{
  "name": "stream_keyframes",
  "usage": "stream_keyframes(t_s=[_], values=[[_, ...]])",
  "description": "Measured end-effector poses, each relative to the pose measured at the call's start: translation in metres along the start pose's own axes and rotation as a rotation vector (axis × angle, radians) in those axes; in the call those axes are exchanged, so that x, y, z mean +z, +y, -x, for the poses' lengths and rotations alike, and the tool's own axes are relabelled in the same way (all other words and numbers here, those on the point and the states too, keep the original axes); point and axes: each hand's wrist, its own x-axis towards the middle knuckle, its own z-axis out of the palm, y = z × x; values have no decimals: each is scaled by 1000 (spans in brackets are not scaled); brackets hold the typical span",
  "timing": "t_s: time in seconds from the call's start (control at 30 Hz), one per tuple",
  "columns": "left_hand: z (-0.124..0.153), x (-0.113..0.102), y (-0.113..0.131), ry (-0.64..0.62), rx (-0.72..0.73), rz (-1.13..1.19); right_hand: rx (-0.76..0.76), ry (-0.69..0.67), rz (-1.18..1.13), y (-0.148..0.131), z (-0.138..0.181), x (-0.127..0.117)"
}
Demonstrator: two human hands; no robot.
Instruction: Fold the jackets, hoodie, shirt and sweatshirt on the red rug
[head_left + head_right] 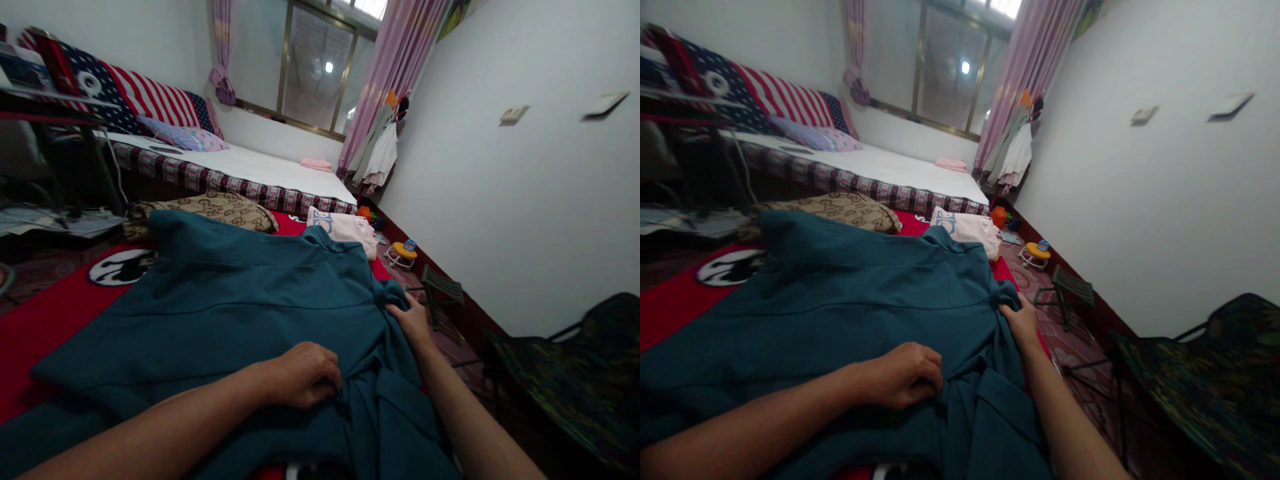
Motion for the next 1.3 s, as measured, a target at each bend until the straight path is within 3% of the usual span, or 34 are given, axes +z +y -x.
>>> stream_keyframes(t_s=[0.17,0.27,0.37,0.47,0.57,0.67,0.83,1.0,1.13,1.3], values=[[8,-3,7,-36,-30,402,81,105,-3,3,21,-29],[8,-8,9,-115,-91,480,123,-55,189,24,21,-42],[1,-30,-6,-110,-201,456,27,-76,428,32,6,-46],[-7,-63,-40,95,-343,143,-143,21,476,16,-17,-35],[-13,-81,-80,293,-586,-286,-324,-37,402,-12,-40,-6],[-14,-74,-108,351,-724,-510,-458,-87,315,-39,-63,38],[-13,-51,-117,411,-714,-570,-364,-135,196,-78,-117,126],[-11,-53,-115,434,-693,-533,-397,-191,244,-113,-158,205],[-11,-54,-116,433,-695,-504,-427,-404,385,-121,-156,239],[-13,-54,-114,439,-704,-483,-383,-646,581,-119,-133,249]])
